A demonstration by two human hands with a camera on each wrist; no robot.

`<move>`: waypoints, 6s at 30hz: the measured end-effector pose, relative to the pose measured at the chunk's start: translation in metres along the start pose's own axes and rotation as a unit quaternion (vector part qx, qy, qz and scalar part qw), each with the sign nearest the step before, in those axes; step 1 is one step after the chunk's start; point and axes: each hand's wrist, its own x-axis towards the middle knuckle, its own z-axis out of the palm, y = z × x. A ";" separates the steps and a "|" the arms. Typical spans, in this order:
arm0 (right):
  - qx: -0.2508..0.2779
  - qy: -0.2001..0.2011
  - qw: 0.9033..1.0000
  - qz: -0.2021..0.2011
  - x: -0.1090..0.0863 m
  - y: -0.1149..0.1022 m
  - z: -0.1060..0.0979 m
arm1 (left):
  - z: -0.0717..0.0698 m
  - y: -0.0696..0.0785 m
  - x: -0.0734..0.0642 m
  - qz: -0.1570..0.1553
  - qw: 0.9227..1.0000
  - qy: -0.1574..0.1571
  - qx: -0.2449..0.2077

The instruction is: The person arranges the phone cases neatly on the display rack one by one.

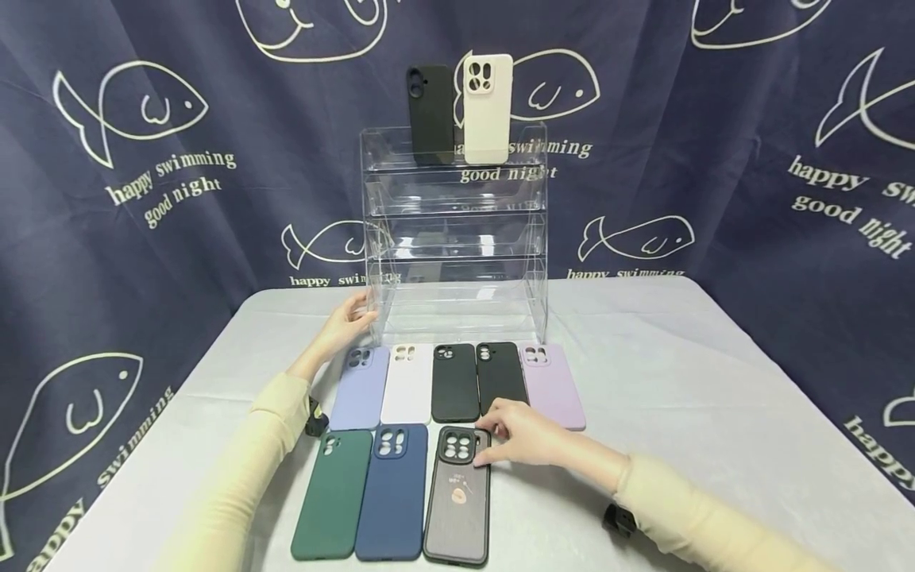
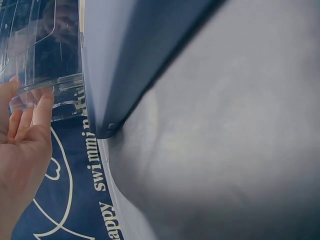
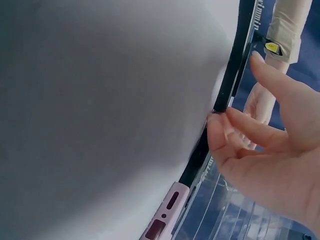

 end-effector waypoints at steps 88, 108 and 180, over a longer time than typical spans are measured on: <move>0.109 0.249 0.962 -0.010 0.025 -0.035 -0.117 | 0.002 0.018 -0.013 -0.008 0.999 -0.014 -0.030; 0.049 0.345 0.937 -0.006 0.053 -0.049 -0.181 | 0.003 -0.005 0.001 -0.006 1.000 0.008 -0.003; 0.079 0.477 0.869 0.105 0.222 0.021 -0.281 | 0.000 -0.013 0.001 -0.020 1.000 0.007 -0.006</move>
